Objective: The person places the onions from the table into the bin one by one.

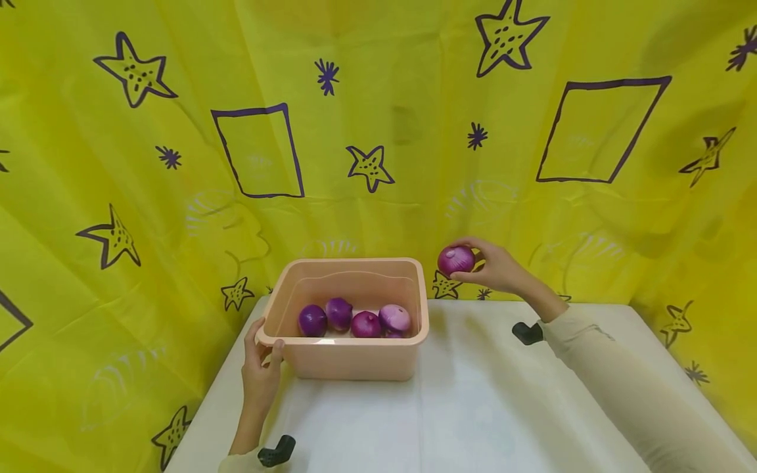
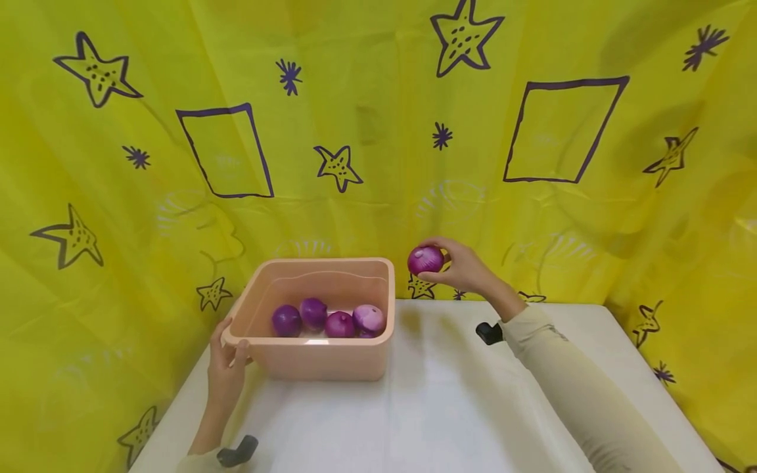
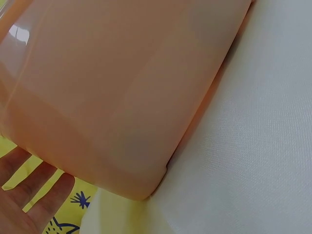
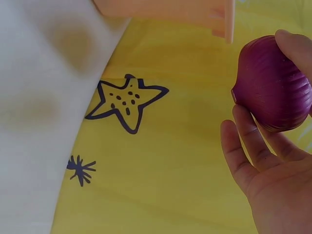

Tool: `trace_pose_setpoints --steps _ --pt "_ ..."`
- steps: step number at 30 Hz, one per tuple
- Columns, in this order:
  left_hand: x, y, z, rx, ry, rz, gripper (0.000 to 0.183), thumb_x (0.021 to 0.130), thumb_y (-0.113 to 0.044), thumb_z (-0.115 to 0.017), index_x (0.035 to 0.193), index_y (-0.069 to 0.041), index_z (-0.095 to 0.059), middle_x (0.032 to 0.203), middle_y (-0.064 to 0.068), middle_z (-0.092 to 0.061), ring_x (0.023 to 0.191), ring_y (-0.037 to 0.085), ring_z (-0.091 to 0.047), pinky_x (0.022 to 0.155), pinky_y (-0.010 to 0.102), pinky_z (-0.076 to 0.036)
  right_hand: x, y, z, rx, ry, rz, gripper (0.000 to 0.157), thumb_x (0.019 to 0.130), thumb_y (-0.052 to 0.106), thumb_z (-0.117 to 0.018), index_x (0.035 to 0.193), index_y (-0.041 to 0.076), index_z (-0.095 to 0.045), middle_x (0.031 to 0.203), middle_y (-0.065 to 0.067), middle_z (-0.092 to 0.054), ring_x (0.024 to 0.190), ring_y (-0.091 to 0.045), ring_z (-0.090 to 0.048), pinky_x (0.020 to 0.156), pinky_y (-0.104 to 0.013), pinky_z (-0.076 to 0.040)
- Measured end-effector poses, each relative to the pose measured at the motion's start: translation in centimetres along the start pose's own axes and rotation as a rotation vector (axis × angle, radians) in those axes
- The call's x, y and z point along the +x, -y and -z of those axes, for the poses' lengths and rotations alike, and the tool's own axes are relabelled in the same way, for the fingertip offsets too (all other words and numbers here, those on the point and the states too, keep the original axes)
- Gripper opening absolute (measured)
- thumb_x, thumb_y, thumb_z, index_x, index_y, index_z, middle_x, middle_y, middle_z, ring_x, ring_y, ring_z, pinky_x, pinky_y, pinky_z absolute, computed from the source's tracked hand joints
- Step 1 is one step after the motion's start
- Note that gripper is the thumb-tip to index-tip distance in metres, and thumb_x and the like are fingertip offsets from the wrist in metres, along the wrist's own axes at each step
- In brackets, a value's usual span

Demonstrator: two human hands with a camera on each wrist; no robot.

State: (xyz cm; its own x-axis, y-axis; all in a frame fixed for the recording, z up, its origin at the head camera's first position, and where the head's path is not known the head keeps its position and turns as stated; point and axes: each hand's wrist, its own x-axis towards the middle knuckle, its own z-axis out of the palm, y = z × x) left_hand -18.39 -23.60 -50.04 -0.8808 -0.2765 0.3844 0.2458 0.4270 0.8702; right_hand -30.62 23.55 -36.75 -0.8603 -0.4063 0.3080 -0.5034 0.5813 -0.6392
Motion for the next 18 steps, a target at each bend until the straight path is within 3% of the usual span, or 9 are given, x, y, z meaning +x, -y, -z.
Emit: trace_pose_setpoints --steps 7,18 --pt "0.0 -0.1 0.0 0.014 -0.002 0.013 0.059 0.106 -0.027 -0.056 0.159 -0.027 -0.03 0.157 0.011 -0.046 0.115 0.024 -0.06 0.081 0.013 -0.05 1.3 1.5 -0.5 -0.018 0.031 0.014 0.06 0.083 0.022 -0.088 0.135 0.013 -0.06 0.13 -0.012 -0.062 0.108 -0.033 -0.062 0.083 -0.042 -0.061" --pt "-0.1 -0.4 0.1 -0.015 0.017 0.009 0.062 0.105 -0.021 -0.057 0.16 -0.023 -0.028 0.159 0.015 -0.044 0.119 0.031 -0.06 0.082 0.011 -0.049 5.0 5.3 -3.4 -0.023 0.11 0.111 0.061 0.083 0.026 -0.087 0.136 0.013 -0.061 0.13 -0.009 -0.064 0.105 -0.03 -0.065 0.08 -0.035 -0.061"
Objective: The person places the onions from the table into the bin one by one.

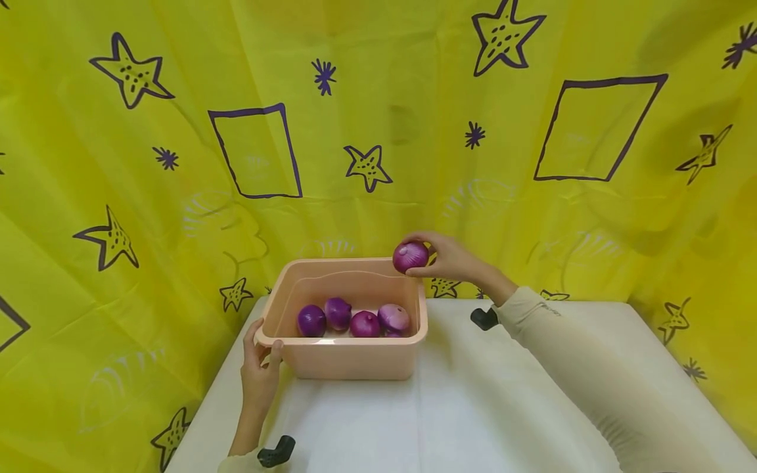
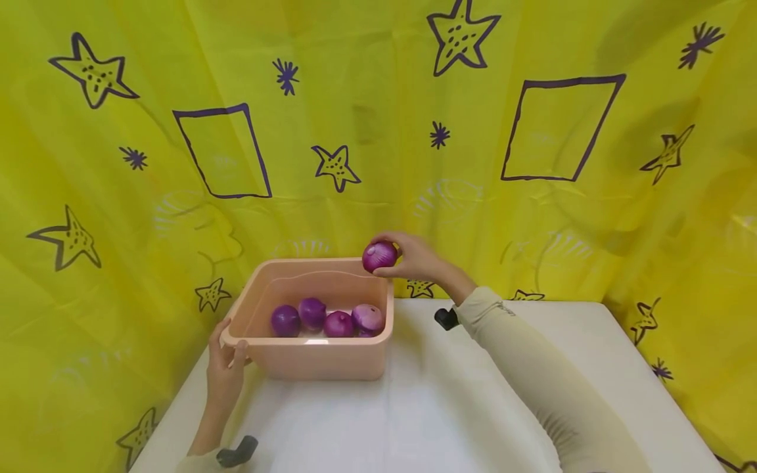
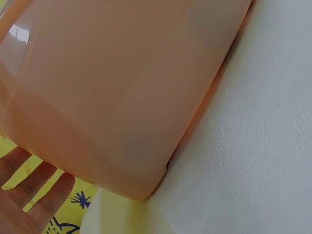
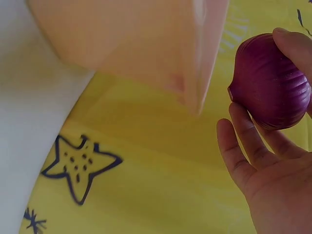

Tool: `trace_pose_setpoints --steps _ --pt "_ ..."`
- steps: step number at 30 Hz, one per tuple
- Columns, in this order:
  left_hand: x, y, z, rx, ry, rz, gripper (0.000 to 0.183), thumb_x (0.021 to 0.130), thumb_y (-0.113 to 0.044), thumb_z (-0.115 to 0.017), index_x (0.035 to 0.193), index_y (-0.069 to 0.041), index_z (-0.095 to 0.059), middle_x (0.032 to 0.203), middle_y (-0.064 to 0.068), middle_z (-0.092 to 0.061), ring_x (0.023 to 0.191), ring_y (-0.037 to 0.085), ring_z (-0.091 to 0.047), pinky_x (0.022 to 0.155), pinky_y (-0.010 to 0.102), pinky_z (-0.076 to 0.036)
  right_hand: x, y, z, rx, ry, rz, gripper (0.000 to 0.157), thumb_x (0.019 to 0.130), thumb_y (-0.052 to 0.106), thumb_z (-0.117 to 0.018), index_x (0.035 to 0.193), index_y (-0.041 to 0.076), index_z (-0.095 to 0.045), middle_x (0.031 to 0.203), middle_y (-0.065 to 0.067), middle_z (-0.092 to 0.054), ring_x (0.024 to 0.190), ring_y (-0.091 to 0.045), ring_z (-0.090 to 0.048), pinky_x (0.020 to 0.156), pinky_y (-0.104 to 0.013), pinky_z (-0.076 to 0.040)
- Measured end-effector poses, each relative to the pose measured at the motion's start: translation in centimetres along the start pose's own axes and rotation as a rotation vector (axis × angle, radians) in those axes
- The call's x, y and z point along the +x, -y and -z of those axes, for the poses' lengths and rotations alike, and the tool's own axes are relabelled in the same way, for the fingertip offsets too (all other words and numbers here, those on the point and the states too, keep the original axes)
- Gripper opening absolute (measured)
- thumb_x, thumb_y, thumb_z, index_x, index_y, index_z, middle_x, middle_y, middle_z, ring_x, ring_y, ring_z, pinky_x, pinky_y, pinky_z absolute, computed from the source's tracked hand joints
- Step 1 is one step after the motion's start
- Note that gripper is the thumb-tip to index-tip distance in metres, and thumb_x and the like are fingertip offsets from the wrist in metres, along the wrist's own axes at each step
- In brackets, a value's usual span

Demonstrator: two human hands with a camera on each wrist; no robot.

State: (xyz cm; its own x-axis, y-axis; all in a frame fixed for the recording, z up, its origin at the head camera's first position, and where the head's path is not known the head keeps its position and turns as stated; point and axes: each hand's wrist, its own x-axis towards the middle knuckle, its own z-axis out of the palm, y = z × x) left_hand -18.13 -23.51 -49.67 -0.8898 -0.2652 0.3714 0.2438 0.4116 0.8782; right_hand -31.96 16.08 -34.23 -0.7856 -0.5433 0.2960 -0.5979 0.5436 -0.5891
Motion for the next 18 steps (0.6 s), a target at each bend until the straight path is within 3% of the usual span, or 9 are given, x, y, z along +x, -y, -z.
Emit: trace_pose_setpoints --steps 9,18 --pt "0.0 0.0 0.0 0.01 0.0 0.006 0.063 0.105 -0.022 -0.057 0.16 -0.023 -0.027 0.159 0.015 -0.042 0.119 0.03 -0.059 0.081 0.01 -0.048 3.4 2.8 -2.5 0.04 0.037 0.095 0.054 0.082 0.023 -0.088 0.13 0.013 -0.065 0.125 -0.005 -0.067 0.108 -0.023 -0.063 0.086 -0.036 -0.059" --pt "0.0 0.0 0.0 0.014 -0.007 0.008 0.062 0.105 -0.021 -0.057 0.16 -0.022 -0.027 0.157 0.017 -0.044 0.118 0.029 -0.059 0.081 0.01 -0.049 6.0 5.0 -5.7 0.082 0.097 0.13 0.055 0.082 0.028 -0.088 0.13 0.017 -0.064 0.123 0.0 -0.066 0.105 -0.017 -0.064 0.086 -0.029 -0.058"
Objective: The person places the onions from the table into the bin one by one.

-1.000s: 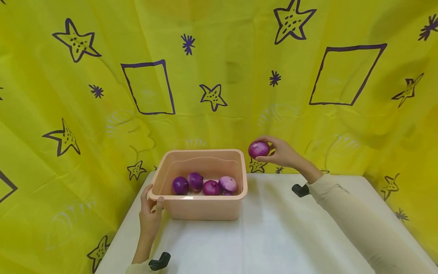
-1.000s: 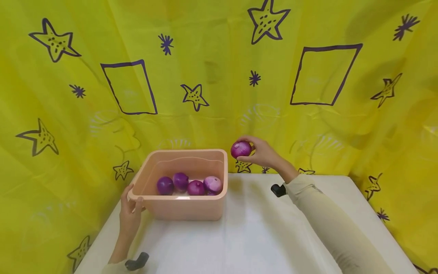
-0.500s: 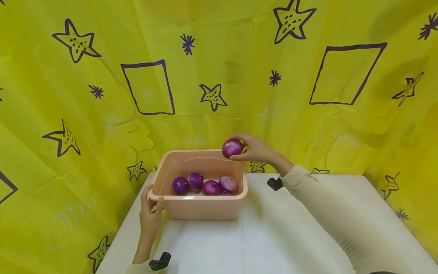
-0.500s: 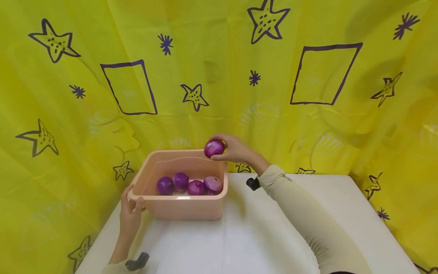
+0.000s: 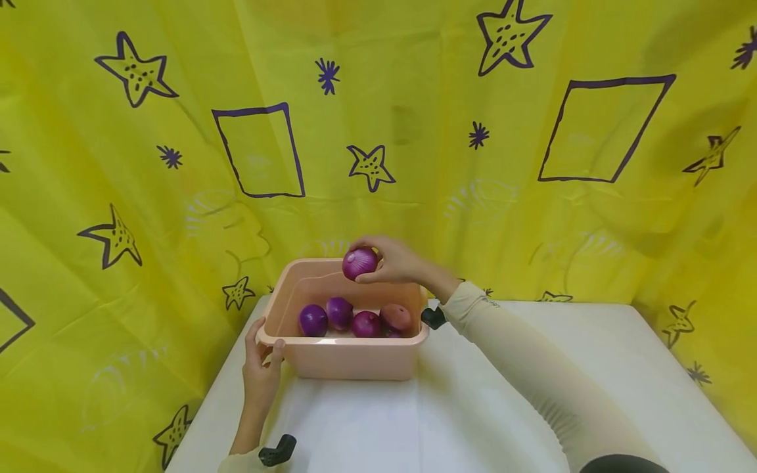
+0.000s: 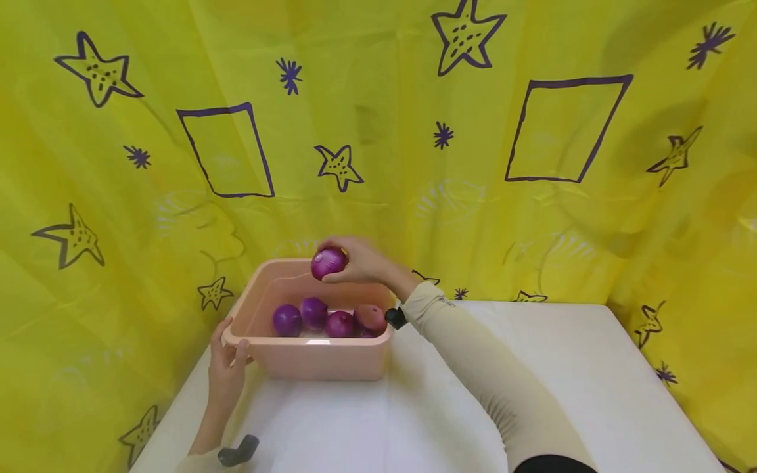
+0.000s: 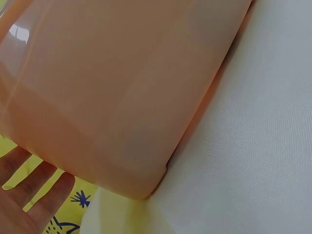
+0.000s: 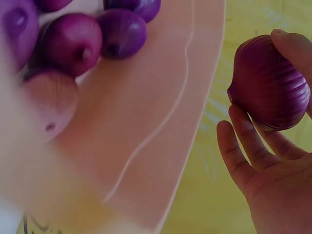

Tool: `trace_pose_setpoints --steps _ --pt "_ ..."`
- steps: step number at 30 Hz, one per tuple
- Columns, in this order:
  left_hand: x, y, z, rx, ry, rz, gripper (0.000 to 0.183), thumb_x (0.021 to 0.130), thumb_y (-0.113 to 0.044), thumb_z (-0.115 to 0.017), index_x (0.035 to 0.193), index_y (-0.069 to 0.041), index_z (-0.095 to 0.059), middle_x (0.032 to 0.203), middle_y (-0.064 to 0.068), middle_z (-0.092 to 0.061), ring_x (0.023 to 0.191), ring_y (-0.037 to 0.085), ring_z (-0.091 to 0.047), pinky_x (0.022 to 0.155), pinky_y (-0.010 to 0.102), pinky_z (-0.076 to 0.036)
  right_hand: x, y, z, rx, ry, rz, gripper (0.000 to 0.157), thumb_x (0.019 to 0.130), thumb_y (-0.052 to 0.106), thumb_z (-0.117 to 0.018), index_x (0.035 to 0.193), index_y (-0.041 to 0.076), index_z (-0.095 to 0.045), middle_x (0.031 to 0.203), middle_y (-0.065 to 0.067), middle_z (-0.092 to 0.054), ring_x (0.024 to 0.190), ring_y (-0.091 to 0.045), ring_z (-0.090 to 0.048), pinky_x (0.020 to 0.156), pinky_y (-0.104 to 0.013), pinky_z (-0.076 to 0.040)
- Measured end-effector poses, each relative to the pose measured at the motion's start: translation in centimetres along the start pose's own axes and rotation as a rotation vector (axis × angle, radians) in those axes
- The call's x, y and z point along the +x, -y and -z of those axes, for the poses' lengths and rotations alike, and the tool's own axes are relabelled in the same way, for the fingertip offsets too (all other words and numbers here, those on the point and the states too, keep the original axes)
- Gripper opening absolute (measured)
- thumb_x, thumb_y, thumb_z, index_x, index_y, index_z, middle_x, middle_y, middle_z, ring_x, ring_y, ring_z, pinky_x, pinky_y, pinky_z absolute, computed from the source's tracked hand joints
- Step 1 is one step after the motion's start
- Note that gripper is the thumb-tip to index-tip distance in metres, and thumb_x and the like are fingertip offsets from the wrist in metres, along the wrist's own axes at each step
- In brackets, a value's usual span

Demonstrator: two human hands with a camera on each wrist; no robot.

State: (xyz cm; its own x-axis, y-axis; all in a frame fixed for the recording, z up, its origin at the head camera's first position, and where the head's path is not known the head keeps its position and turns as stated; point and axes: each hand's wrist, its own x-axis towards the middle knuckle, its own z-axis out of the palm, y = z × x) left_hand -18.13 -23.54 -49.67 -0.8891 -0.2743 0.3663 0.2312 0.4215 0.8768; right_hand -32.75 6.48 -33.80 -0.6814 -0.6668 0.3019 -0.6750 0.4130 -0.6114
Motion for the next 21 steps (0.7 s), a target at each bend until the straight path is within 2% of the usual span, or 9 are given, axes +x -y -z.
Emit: trace_pose_setpoints --steps 7,14,21 --pt "-0.1 -0.1 0.0 -0.013 0.009 0.0 0.062 0.105 -0.023 -0.057 0.16 -0.022 -0.027 0.158 0.017 -0.043 0.121 0.036 -0.059 0.083 0.01 -0.048 1.3 1.0 -2.6 0.049 0.032 0.042 0.052 0.081 0.022 -0.089 0.127 0.017 -0.065 0.118 0.001 -0.067 0.103 -0.016 -0.064 0.088 -0.029 -0.057" --pt "-0.1 0.1 0.0 -0.014 0.009 0.008 0.061 0.105 -0.026 -0.057 0.159 -0.026 -0.028 0.158 0.017 -0.044 0.123 0.038 -0.059 0.083 0.01 -0.047 1.2 1.9 -4.3 0.197 0.114 -0.059 0.043 0.087 0.024 -0.085 0.124 0.027 -0.064 0.114 0.007 -0.066 0.106 -0.015 -0.063 0.091 -0.032 -0.055" --pt "0.0 0.3 0.0 0.001 0.003 0.013 0.06 0.106 -0.028 -0.057 0.159 -0.027 -0.028 0.158 0.015 -0.044 0.122 0.033 -0.06 0.085 0.013 -0.05 1.5 1.8 -4.7 0.16 0.112 -0.038 0.046 0.086 0.024 -0.085 0.127 0.024 -0.063 0.118 0.007 -0.065 0.108 -0.012 -0.062 0.091 -0.028 -0.055"
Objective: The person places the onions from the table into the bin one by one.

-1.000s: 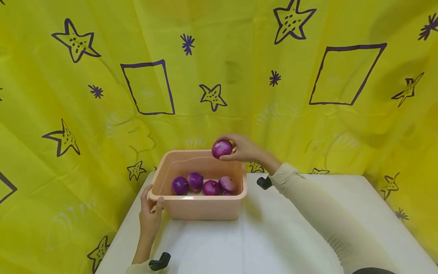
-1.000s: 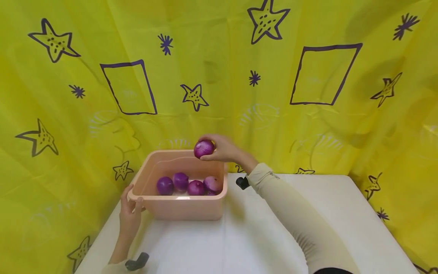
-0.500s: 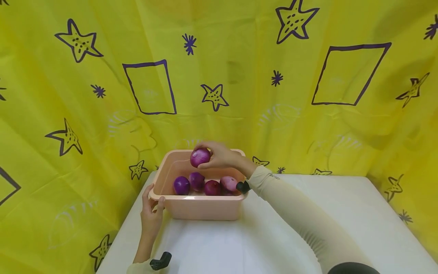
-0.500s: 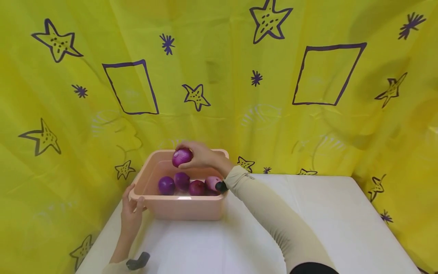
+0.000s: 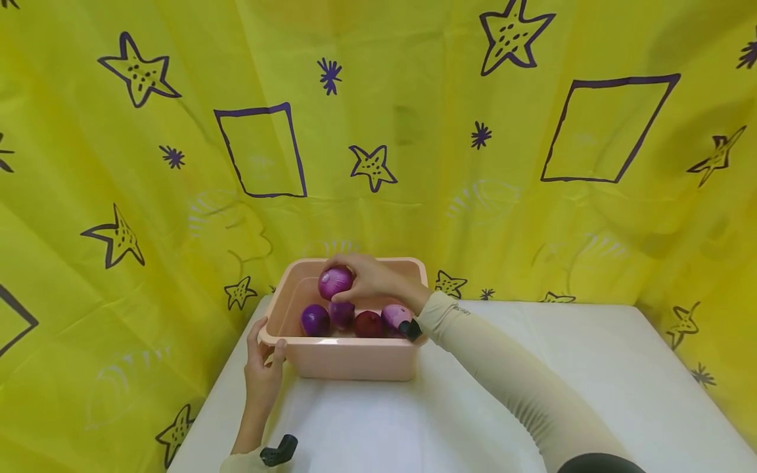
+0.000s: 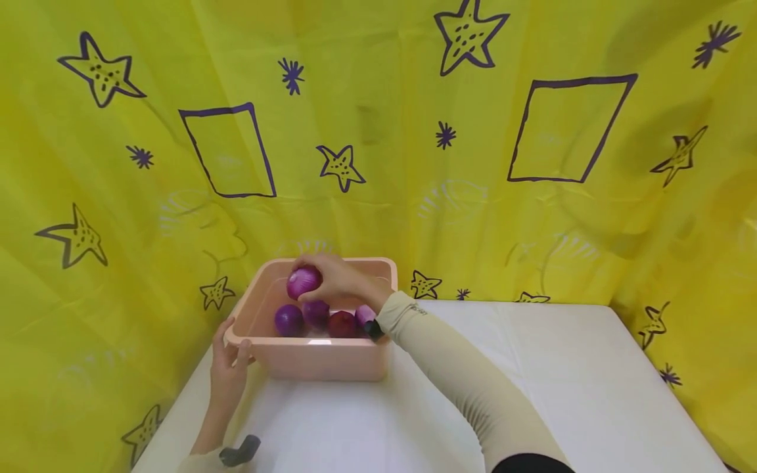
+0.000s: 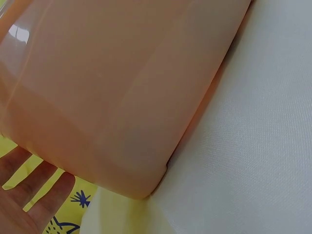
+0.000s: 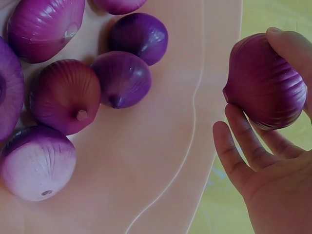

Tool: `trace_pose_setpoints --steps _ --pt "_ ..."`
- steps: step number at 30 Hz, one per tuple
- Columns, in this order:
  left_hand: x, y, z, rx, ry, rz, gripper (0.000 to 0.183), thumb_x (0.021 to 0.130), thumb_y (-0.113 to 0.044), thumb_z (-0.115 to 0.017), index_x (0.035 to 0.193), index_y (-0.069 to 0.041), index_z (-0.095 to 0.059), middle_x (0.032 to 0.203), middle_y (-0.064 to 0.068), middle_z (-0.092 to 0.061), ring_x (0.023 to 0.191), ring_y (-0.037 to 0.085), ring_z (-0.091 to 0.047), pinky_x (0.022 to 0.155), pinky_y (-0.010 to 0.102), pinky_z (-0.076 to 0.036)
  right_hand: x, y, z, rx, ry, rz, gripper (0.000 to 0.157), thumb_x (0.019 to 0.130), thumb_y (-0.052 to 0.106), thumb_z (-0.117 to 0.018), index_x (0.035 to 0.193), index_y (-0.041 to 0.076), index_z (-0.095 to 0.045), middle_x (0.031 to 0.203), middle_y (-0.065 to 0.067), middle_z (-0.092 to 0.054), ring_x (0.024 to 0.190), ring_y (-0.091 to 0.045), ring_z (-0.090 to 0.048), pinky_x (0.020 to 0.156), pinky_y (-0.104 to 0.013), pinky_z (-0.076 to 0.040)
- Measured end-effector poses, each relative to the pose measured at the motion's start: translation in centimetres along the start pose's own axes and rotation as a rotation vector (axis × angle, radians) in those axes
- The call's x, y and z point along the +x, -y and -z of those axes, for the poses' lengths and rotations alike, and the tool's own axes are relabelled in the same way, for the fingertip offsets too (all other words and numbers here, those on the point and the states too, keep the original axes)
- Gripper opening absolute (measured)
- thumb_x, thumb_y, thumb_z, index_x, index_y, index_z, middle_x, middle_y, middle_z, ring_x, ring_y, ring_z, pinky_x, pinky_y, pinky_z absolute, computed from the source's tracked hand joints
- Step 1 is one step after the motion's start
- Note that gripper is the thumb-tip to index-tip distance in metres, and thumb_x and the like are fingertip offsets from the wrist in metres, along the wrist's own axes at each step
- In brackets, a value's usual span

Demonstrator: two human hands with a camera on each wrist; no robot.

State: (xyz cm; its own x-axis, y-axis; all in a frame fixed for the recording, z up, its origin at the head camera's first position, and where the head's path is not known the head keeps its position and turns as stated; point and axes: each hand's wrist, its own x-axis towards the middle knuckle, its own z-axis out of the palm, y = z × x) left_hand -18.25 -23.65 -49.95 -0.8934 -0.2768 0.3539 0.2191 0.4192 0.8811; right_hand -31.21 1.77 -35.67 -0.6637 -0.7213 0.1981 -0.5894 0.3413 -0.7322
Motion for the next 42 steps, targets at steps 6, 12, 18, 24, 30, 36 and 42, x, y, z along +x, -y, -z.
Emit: trace_pose_setpoints --steps 6,12,18,24,30,36,42 --pt "0.1 0.0 0.0 -0.009 -0.001 -0.003 0.059 0.106 -0.026 -0.056 0.159 -0.027 -0.029 0.157 0.016 -0.045 0.121 0.036 -0.06 0.083 0.01 -0.048 0.1 0.0 0.0 -0.023 0.012 0.01 0.053 0.086 0.025 -0.086 0.132 0.022 -0.06 0.123 0.004 -0.064 0.112 -0.016 -0.062 0.094 -0.03 -0.055" --pt "0.0 -0.2 0.1 -0.006 0.008 0.008 0.06 0.106 -0.028 -0.056 0.159 -0.027 -0.028 0.157 0.017 -0.044 0.121 0.035 -0.059 0.085 0.011 -0.048 -0.3 0.4 0.3 -0.041 0.046 -0.026 0.075 0.086 0.042 -0.084 0.15 0.026 -0.049 0.145 0.006 -0.054 0.133 -0.019 -0.052 0.111 -0.043 -0.043" --pt "-0.1 -0.4 0.1 -0.002 0.006 0.017 0.06 0.106 -0.029 -0.057 0.159 -0.027 -0.028 0.158 0.015 -0.044 0.121 0.033 -0.059 0.085 0.011 -0.048 -0.4 0.9 0.5 -0.086 0.058 -0.015 0.081 0.086 0.045 -0.083 0.154 0.025 -0.044 0.15 0.009 -0.051 0.138 -0.014 -0.047 0.116 -0.04 -0.037" --pt "-0.2 -0.5 0.2 -0.019 0.01 0.009 0.062 0.106 -0.026 -0.057 0.16 -0.025 -0.027 0.158 0.019 -0.043 0.121 0.036 -0.059 0.083 0.009 -0.047 -0.9 1.2 0.9 -0.074 0.067 -0.043 0.079 0.087 0.043 -0.082 0.154 0.028 -0.044 0.148 0.011 -0.051 0.136 -0.012 -0.046 0.117 -0.042 -0.036" --pt "0.1 -0.4 0.0 -0.026 0.018 0.003 0.063 0.105 -0.023 -0.056 0.16 -0.023 -0.026 0.159 0.019 -0.042 0.119 0.033 -0.059 0.082 0.011 -0.049 -1.5 1.0 2.5 -0.205 0.082 -0.007 0.078 0.087 0.04 -0.083 0.153 0.028 -0.045 0.151 0.002 -0.049 0.138 -0.02 -0.046 0.116 -0.045 -0.037" --pt "0.0 -0.5 0.1 -0.023 0.023 0.012 0.061 0.106 -0.028 -0.056 0.16 -0.027 -0.027 0.159 0.017 -0.041 0.122 0.036 -0.059 0.085 0.013 -0.049 -3.4 0.2 4.4 -0.418 0.032 -0.011 0.079 0.085 0.045 -0.082 0.153 0.024 -0.047 0.153 -0.013 -0.044 0.138 -0.032 -0.045 0.113 -0.053 -0.039" --pt "-0.1 -0.4 0.1 -0.005 0.016 0.017 0.06 0.106 -0.03 -0.055 0.16 -0.028 -0.027 0.159 0.017 -0.042 0.122 0.036 -0.058 0.087 0.017 -0.051 -7.0 -1.0 6.8 -0.556 -0.03 -0.065 0.082 0.085 0.053 -0.079 0.155 0.024 -0.046 0.159 -0.022 -0.038 0.143 -0.043 -0.039 0.114 -0.063 -0.033"
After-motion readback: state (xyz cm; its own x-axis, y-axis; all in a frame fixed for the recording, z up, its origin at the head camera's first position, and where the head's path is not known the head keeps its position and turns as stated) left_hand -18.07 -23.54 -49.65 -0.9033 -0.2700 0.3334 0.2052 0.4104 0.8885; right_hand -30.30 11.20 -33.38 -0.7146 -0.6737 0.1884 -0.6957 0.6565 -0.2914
